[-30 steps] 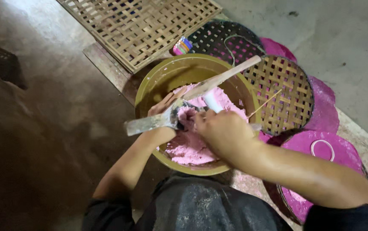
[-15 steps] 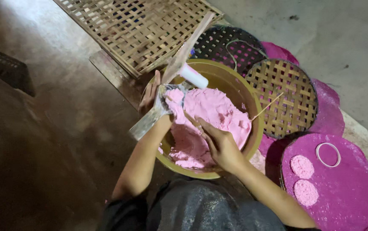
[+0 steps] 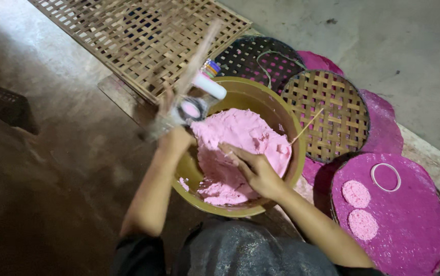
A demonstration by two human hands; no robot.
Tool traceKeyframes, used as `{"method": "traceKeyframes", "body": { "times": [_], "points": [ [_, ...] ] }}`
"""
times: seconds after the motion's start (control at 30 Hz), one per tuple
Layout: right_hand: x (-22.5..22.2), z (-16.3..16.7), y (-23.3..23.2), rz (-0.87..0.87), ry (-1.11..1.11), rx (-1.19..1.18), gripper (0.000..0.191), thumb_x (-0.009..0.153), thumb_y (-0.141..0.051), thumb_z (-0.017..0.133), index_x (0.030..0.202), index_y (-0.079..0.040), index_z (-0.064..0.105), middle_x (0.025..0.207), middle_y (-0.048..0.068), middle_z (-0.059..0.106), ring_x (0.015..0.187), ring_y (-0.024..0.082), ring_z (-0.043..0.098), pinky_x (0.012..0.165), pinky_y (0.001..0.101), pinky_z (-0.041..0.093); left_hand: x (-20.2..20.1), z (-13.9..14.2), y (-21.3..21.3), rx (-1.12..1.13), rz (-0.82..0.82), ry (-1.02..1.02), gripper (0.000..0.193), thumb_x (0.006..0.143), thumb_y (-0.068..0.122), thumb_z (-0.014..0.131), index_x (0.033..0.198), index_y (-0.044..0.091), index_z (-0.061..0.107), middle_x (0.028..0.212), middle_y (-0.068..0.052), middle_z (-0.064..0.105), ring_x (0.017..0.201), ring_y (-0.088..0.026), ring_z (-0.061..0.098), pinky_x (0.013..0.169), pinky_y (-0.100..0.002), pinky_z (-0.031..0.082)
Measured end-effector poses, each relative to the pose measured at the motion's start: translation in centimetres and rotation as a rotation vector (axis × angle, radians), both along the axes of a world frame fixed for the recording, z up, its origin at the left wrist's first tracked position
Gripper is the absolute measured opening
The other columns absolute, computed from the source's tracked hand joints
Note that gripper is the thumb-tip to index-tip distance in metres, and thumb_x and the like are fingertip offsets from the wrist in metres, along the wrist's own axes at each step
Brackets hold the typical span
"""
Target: The person scoops pink paste from a large basin into a wooden hand press, squeezes the press to extrude round paste discs onto round trays, and arranges the discs in rows, repeating the cycle across several trays.
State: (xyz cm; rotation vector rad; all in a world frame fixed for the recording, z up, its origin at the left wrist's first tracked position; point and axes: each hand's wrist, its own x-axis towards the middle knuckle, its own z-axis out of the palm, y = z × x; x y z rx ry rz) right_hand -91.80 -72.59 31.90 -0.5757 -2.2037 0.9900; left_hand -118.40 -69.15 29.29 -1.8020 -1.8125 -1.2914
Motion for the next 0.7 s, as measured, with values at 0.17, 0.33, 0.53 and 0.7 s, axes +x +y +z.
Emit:
{"method": "traceKeyframes", "body": {
  "times": [0.17, 0.33, 0.53, 0.7],
  "points": [
    [0.0, -0.9, 0.0, -0.050, -0.601, -0.578, 0.053, 0.109, -0.017, 0.047, 0.162, -0.022, 0.046, 0.138, 0.028, 0.063, 0.126, 0.041, 0.057, 0.109, 0.0446, 0.047, -2.7, -0.1, 0.4, -0.334, -0.133, -1.044, 0.029, 0.090, 0.010, 0.070, 0.117, -0.001, 0.066, 0.087, -0.012, 0.062, 0.067, -0.026, 0.052, 0.057, -0.041, 0.041],
    [3.2, 1.3, 1.4, -0.068, 0.406, -0.297, 0.077, 0.107, -0.060, 0.041, 0.165, -0.015, 0.016, 0.173, 0.014, 0.011, 0.159, 0.025, 0.019, 0.129, 0.0480, 0.020, 8.9, -0.8, -6.2, -0.524, -1.068, -1.711, 0.013, 0.084, 0.005, 0.066, 0.095, -0.003, 0.063, 0.084, -0.009, 0.061, 0.071, -0.019, 0.061, 0.061, -0.030, 0.049],
    [14.0, 7.8, -4.3, -0.132, 0.861, -0.500, 0.081, 0.100, -0.057, 0.059, 0.163, -0.033, 0.015, 0.160, 0.033, 0.036, 0.104, 0.038, 0.062, 0.078, 0.0477, 0.060, 21.8, 0.4, -10.4, -0.953, -1.318, -1.561, 0.052, 0.073, -0.006, 0.068, 0.123, 0.006, 0.060, 0.110, -0.005, 0.071, 0.102, -0.015, 0.069, 0.084, -0.033, 0.058],
    [22.9, 11.1, -9.7, -0.203, 0.246, 0.333, 0.057, 0.100, -0.035, 0.061, 0.152, -0.031, 0.038, 0.145, 0.028, 0.053, 0.105, 0.034, 0.072, 0.080, 0.0420, 0.065, 25.5, 0.8, -10.6, -1.116, -1.450, -1.394, 0.036, 0.099, 0.010, 0.076, 0.129, 0.002, 0.058, 0.114, -0.012, 0.065, 0.103, -0.020, 0.064, 0.089, -0.034, 0.057]
  ]
}}
